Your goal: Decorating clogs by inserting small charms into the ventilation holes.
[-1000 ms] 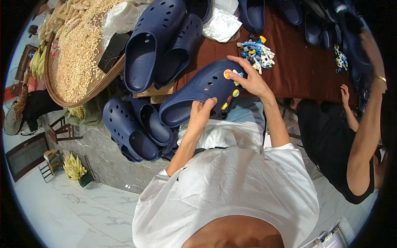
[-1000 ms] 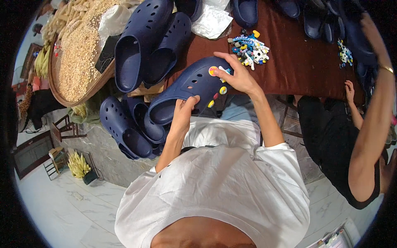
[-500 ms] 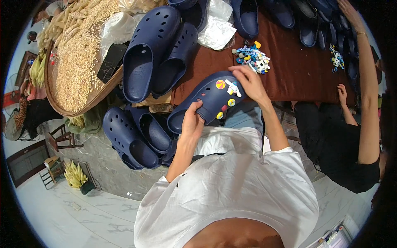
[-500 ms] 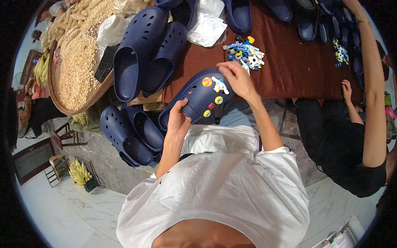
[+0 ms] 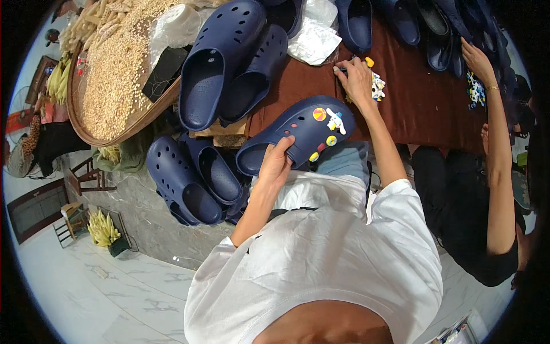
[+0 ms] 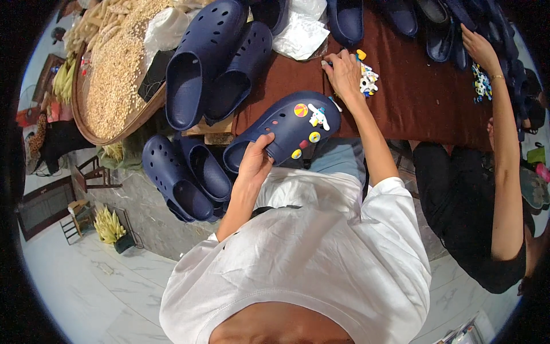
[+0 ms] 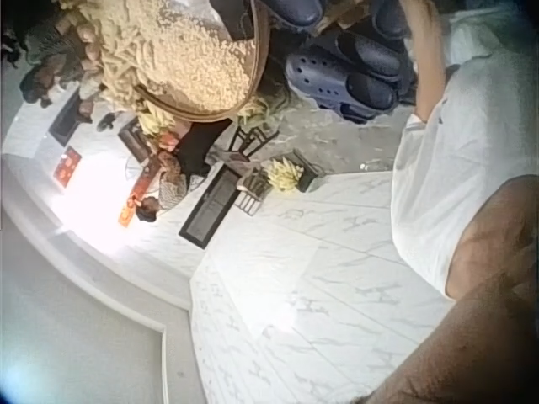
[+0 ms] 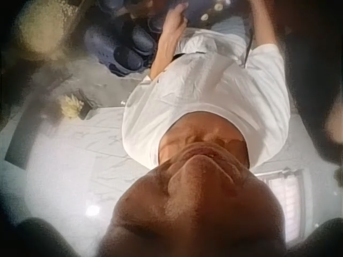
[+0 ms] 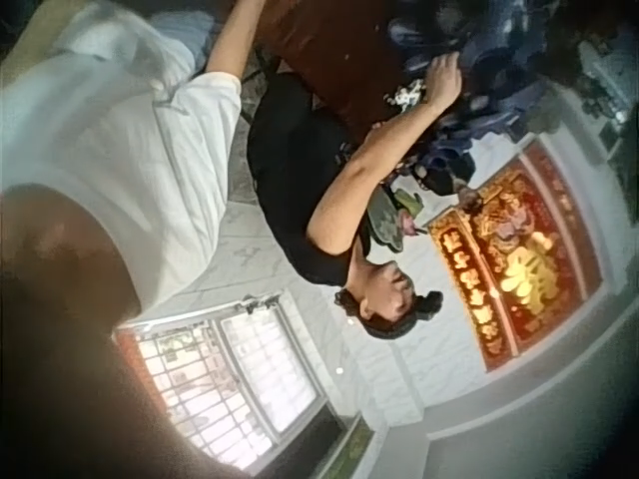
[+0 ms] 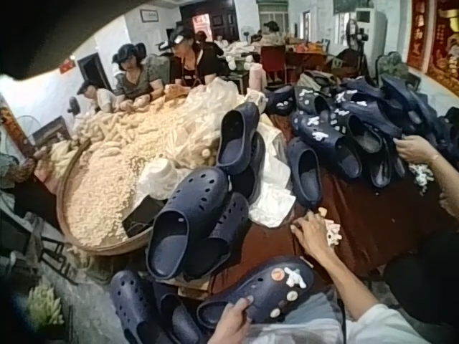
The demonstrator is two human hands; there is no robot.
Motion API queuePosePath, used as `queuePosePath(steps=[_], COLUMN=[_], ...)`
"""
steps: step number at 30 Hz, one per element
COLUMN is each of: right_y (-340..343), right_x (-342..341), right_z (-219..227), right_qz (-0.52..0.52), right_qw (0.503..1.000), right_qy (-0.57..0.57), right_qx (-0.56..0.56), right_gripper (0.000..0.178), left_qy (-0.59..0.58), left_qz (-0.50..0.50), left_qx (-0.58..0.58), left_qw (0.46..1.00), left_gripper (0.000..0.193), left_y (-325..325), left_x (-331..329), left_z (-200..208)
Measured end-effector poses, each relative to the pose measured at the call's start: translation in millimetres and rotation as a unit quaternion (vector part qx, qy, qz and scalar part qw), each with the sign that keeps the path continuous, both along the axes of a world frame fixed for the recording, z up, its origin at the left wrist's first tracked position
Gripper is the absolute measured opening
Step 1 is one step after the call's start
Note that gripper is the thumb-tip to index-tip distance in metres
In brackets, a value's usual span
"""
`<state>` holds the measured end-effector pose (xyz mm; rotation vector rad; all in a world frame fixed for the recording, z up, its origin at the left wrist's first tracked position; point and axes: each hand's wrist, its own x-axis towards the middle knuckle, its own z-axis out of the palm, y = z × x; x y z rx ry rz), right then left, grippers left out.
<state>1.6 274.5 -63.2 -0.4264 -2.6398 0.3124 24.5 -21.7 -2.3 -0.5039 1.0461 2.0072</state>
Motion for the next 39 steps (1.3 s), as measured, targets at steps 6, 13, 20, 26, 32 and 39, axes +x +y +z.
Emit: queuePosePath(steps=[6, 13, 20, 26, 32, 39], right_y=[-5, -53, -105, -105, -102, -102], right_x=[5, 30, 56, 63, 69, 67], right_z=[7, 77, 102, 104, 107, 106], right_qz=[0.012, 0.151, 0.217, 0.213, 0.208, 0.18], right_qw=[0.999, 0.957, 0.964, 0.959, 0.951, 0.938], right_qy=[0.013, 0.015, -0.017, -0.04, -0.04, -0.061], right_qx=[-0.031, -0.248, -0.15, -0.183, -0.225, -0.289], right_gripper=[0.017, 0.016, 0.021, 0.026, 0.024, 0.023], left_qy=[-0.04, -0.083, -0.098, -0.051, 0.002, 0.041], left_qz=[0.02, 0.021, 0.002, -0.005, -0.011, -0.018], left_qx=[0.058, 0.085, 0.144, 0.082, 0.052, 0.06], left_qw=[0.997, 0.993, 0.985, 0.995, 0.999, 0.997], left_gripper=[0.032, 0.038, 0.037, 0.033, 0.033, 0.036], left_y=[1, 4, 11, 10, 9, 9], left_x=[-1, -3, 0, 9, 13, 17], left_z=[-10, 5, 18, 18, 28, 36])
